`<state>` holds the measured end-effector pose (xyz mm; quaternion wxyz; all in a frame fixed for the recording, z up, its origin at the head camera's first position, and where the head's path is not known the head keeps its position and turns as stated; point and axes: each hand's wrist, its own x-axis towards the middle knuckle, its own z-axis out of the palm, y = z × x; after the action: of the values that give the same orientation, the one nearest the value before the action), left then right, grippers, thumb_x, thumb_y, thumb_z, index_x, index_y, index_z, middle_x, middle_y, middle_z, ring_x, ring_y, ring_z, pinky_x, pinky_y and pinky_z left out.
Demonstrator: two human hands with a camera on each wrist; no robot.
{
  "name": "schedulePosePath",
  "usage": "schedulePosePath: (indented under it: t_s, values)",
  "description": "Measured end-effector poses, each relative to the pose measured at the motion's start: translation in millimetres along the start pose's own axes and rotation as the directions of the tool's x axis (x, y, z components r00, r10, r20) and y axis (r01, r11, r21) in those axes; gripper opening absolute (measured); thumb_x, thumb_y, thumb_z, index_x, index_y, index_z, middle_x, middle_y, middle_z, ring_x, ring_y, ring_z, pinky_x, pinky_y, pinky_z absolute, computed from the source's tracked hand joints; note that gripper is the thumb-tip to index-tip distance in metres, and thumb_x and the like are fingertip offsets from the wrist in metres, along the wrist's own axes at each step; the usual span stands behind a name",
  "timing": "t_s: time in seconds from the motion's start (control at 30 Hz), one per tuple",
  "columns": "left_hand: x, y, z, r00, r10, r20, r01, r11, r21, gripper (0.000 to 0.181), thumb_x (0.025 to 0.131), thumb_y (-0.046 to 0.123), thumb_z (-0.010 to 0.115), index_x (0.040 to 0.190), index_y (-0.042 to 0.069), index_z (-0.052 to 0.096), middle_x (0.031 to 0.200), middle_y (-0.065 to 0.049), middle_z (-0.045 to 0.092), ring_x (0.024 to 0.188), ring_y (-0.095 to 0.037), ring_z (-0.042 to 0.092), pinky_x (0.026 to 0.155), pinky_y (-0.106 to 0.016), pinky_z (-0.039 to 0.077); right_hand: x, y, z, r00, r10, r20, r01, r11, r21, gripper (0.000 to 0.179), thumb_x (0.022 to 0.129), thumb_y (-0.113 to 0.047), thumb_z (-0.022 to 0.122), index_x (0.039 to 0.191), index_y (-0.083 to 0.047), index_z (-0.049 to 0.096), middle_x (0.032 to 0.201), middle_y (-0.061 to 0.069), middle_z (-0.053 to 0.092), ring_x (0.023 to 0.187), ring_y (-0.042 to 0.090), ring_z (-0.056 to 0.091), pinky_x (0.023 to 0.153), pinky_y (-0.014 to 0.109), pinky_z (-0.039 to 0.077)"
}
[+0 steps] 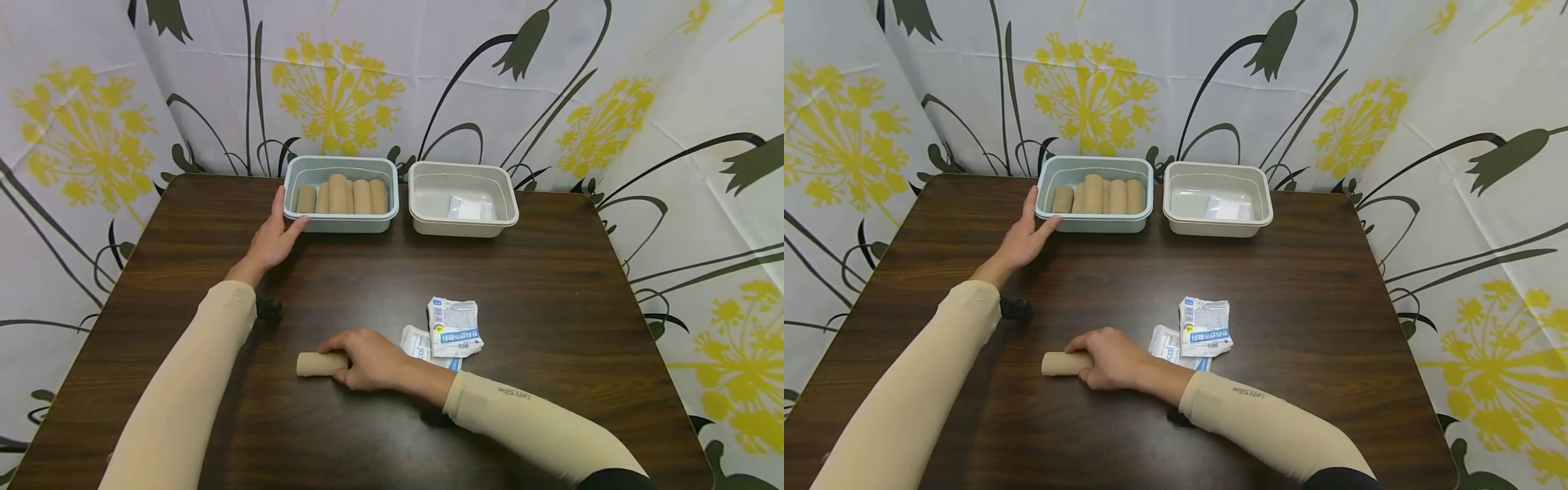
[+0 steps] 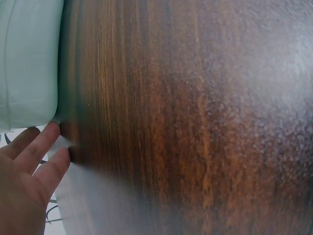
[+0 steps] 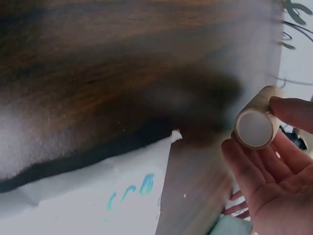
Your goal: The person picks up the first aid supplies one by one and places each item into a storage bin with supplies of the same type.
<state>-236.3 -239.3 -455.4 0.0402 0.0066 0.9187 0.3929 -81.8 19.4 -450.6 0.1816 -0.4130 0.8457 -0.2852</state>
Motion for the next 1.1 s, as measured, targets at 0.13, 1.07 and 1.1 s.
schedulePosePath:
  t_s: [0.13, 1.07, 1.1]
  values:
    - [0.2, 0.7, 0.8, 1.0, 0.002, -0.002, -0.002, 1.0, -0.002, 0.087, 0.098, 0.06, 0.042, 0.155, 0.034, -0.018, 0.161, -0.021, 0.011, 0.14, -0.05, 0.022, 0.108, -0.067, 0.016, 1.5, 5.1, -9.0, 0.997, 0.079, 0.021, -0.082, 0.967, 0.241, 0.035, 0.084, -0.011, 0.075, 0.119, -0.014, 0.07, 0.107, -0.007, 0.07, 0.084, 0.001, 0.06, 0.076, 0.017, 0.046]
    - [0.1, 0.8, 1.9, 1.0, 0.014, -0.019, -0.014, 1.0, 0.011, 0.085, 0.099, 0.058, 0.042, 0.156, 0.032, -0.016, 0.159, -0.024, 0.018, 0.139, -0.049, 0.026, 0.107, -0.065, 0.02, 70.0, 46.9, -100.2, 0.808, 0.56, -0.18, -0.032, 0.347, 0.937, 0.041, 0.086, 0.002, 0.073, 0.125, 0.005, 0.061, 0.116, 0.018, 0.065, 0.09, 0.02, 0.066, 0.088, 0.048, 0.051]
    - [0.8, 0.0, 2.3, 1.0, 0.015, -0.022, -0.014, 1.0, 0.016, 0.085, 0.099, 0.058, 0.042, 0.156, 0.031, -0.016, 0.158, -0.025, 0.019, 0.138, -0.05, 0.027, 0.107, -0.065, 0.021, 75.3, 47.6, -102.6, 0.796, 0.574, -0.193, -0.021, 0.345, 0.938, 0.041, 0.086, 0.002, 0.073, 0.125, 0.005, 0.061, 0.116, 0.018, 0.065, 0.089, 0.02, 0.066, 0.087, 0.047, 0.052]
